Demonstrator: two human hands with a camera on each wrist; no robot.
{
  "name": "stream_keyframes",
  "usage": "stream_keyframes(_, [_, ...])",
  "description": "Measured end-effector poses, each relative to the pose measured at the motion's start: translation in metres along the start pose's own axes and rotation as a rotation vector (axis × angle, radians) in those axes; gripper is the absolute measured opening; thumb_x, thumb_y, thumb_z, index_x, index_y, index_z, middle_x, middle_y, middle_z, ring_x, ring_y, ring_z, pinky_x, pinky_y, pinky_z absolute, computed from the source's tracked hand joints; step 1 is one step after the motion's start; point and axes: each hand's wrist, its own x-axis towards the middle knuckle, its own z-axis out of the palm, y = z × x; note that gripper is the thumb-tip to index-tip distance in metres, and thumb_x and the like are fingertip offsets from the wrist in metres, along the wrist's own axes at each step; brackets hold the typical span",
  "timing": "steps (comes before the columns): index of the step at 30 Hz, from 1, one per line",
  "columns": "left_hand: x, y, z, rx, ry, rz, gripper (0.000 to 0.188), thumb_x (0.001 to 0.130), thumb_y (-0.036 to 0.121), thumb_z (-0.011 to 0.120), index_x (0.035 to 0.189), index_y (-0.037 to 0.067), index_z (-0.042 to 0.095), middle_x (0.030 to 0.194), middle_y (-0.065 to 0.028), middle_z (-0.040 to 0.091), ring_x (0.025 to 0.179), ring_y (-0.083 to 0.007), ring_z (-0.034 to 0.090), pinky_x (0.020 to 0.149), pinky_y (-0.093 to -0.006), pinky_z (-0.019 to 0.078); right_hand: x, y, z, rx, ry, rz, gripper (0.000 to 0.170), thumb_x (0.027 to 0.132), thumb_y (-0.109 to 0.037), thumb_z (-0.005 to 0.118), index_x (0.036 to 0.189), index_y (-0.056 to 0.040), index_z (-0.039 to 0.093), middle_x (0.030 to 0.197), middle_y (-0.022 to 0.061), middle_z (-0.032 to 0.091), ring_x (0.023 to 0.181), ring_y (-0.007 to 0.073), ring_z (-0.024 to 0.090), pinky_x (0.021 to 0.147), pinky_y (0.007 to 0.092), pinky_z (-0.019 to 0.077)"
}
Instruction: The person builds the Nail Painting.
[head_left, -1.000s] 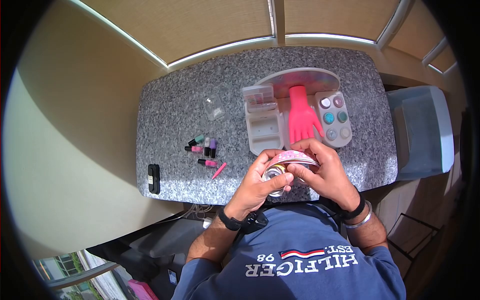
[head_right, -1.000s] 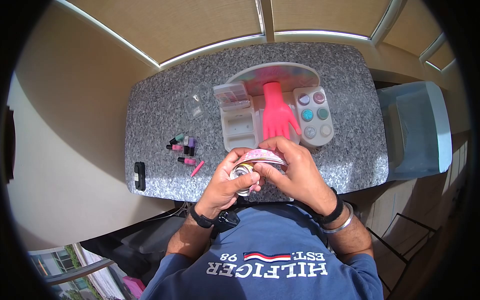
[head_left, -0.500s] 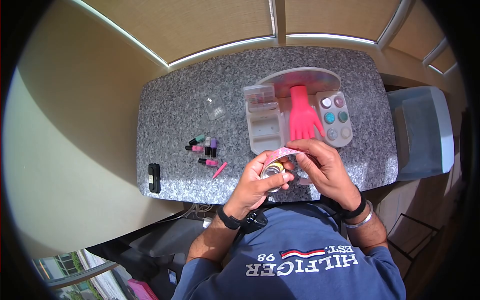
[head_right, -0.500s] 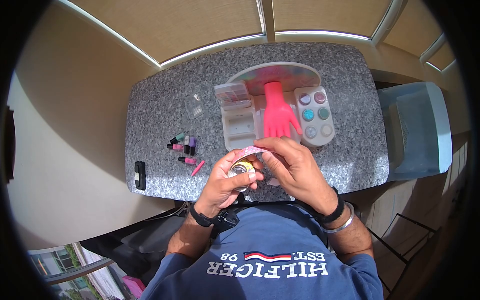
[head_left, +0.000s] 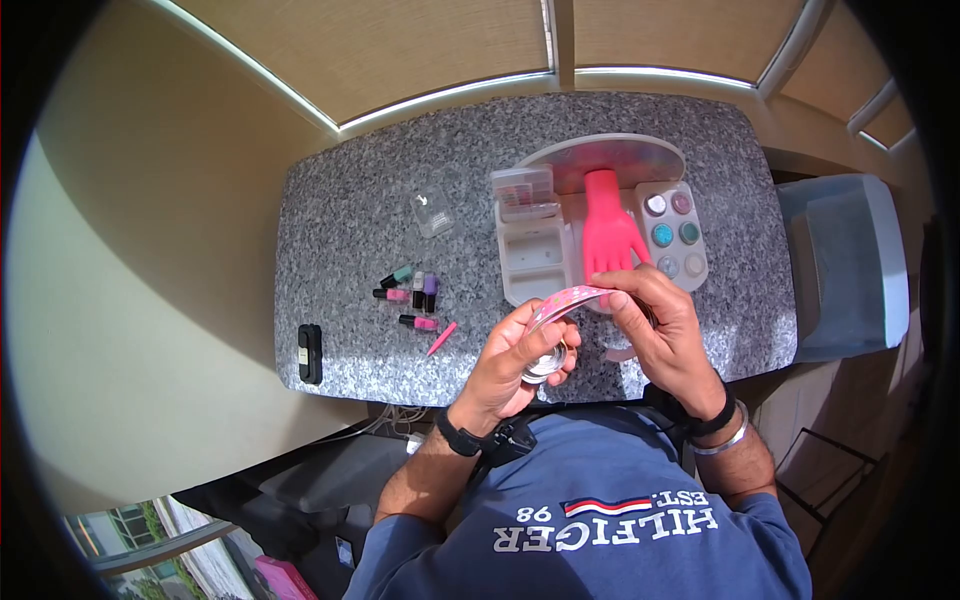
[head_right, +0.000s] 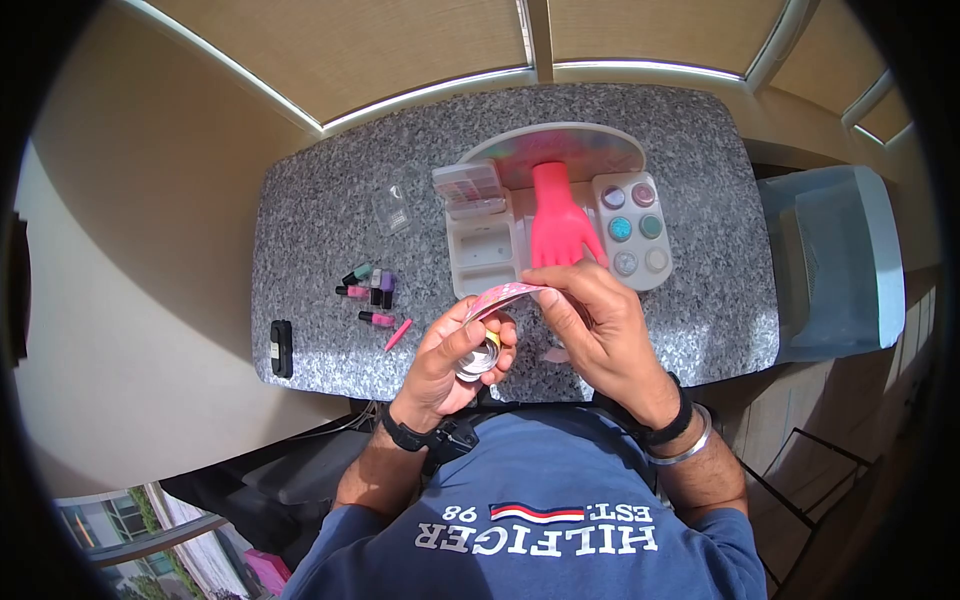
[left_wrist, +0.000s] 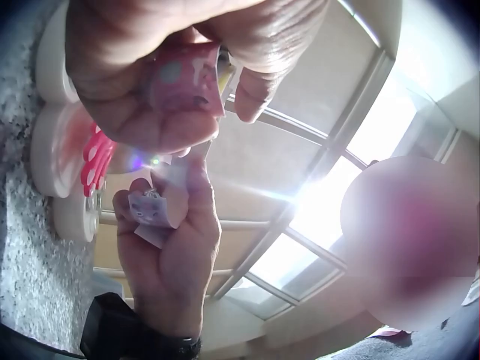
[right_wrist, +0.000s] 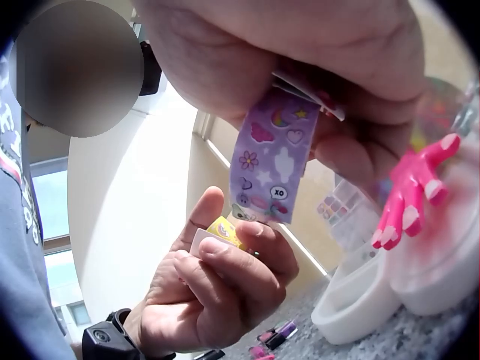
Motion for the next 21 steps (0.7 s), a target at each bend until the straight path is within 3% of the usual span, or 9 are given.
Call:
stream_keyframes(7, [-0.001, -0.002, -0.007, -0.074, -0.022, 0.010, 0.038, 0.113, 0.039, 0.071, 0.124, 0.003, 0.064, 0.111, -0.0144, 0.068, 0.094, -0.0207, 0.071, 0.065, -0.0254, 0.0559, -0.001, -0.003, -0.002, 0.031, 0.033, 0.001, 0.022, 0.113, -0.016, 0.070, 0.128, -0.0029, 0.080, 0.099, 0.0066, 0.070, 0.088, 0.0155, 0.066, 0.076, 0.0311, 0.0519])
stream_keyframes(13, [0.000, -0.007, -0.011, -0.007, 0.022, 0.139, 0.032, 0.109, 0.027, 0.077, 0.126, 0.004, 0.062, 0.109, -0.0140, 0.068, 0.088, -0.0177, 0.070, 0.052, -0.0186, 0.0492, -0.003, -0.002, -0.001, 0.090, 0.073, 0.013, 0.021, 0.114, -0.015, 0.069, 0.127, -0.0023, 0.079, 0.098, 0.0054, 0.070, 0.087, 0.0135, 0.064, 0.075, 0.0304, 0.0504])
stream_keyframes(21, [0.001, 0.004, 0.002, 0.107, 0.160, 0.262, 0.032, 0.110, 0.021, 0.075, 0.134, 0.008, 0.059, 0.107, -0.0140, 0.072, 0.078, -0.0127, 0.069, 0.049, -0.0172, 0.0472, -0.004, 0.002, -0.002, -0.010, 0.026, -0.015, 0.022, 0.114, -0.013, 0.067, 0.128, -0.0005, 0.078, 0.096, 0.0076, 0.070, 0.085, 0.0166, 0.066, 0.075, 0.0324, 0.0521])
